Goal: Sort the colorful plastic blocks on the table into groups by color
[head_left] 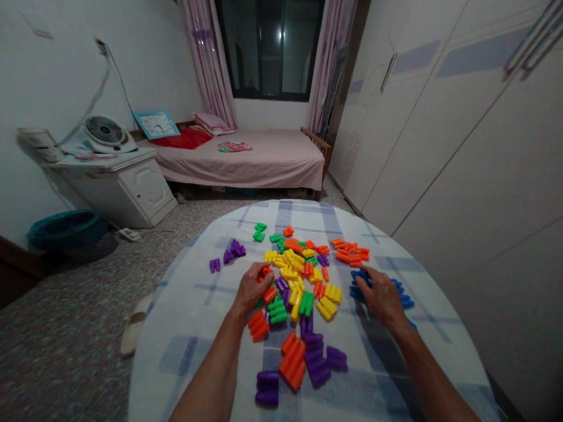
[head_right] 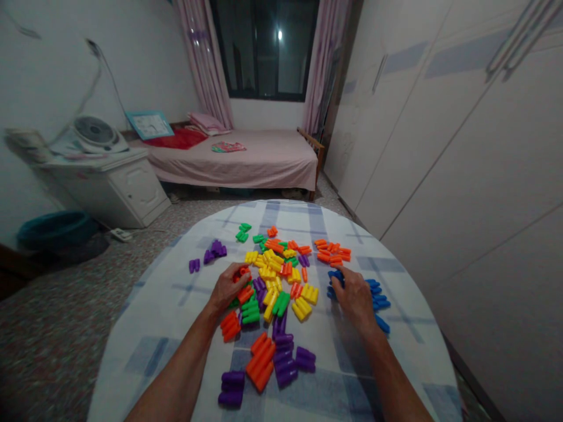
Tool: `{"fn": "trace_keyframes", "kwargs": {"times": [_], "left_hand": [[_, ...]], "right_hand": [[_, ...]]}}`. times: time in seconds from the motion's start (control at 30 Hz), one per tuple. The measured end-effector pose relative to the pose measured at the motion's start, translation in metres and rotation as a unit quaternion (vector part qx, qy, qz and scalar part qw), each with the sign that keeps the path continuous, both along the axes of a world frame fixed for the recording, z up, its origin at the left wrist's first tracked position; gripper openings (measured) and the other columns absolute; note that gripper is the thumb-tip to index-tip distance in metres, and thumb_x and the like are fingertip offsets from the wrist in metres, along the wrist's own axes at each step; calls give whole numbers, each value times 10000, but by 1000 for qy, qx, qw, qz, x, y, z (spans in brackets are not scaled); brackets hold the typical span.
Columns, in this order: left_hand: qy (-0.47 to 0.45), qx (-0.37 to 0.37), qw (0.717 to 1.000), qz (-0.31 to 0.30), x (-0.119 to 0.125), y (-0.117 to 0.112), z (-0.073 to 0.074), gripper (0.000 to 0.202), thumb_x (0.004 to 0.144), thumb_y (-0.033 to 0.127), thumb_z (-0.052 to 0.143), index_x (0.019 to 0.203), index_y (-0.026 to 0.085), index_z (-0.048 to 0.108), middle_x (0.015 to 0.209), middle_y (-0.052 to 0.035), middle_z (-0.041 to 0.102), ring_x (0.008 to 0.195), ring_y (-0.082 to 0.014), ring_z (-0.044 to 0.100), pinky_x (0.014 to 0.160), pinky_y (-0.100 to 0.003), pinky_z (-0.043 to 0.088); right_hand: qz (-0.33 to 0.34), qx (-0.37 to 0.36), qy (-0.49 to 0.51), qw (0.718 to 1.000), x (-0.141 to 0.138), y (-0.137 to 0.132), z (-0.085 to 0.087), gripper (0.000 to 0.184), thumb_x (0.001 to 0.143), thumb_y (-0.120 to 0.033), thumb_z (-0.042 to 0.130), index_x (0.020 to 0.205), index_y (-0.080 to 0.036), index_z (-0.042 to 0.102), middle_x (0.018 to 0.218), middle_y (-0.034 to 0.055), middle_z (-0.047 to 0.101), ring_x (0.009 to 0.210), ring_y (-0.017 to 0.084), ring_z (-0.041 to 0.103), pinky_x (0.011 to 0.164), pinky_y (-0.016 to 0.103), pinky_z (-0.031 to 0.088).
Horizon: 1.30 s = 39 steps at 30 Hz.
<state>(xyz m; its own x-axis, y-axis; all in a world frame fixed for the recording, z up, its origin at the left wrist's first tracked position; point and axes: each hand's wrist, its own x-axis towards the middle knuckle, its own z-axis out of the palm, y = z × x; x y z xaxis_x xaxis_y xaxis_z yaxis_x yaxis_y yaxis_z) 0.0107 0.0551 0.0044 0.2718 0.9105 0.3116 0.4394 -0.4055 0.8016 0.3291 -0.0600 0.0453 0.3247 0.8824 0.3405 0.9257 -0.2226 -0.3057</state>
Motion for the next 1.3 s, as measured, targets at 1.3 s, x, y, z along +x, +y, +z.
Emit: {"fn": "trace_keyframes", "kwargs": {"times": [1.3], "left_hand": [[-337,-226,910,-80,5,0,1,569,846,595,418,1271,230,521,1420,-75,440,1338,-216,361,1106,-390,302]], "right_hand": [[265,-118,-9,957,-199,53,9,270,839,-317,542,1081,-198,558,1049,89,557,905,206,559,711,296,433]]}}
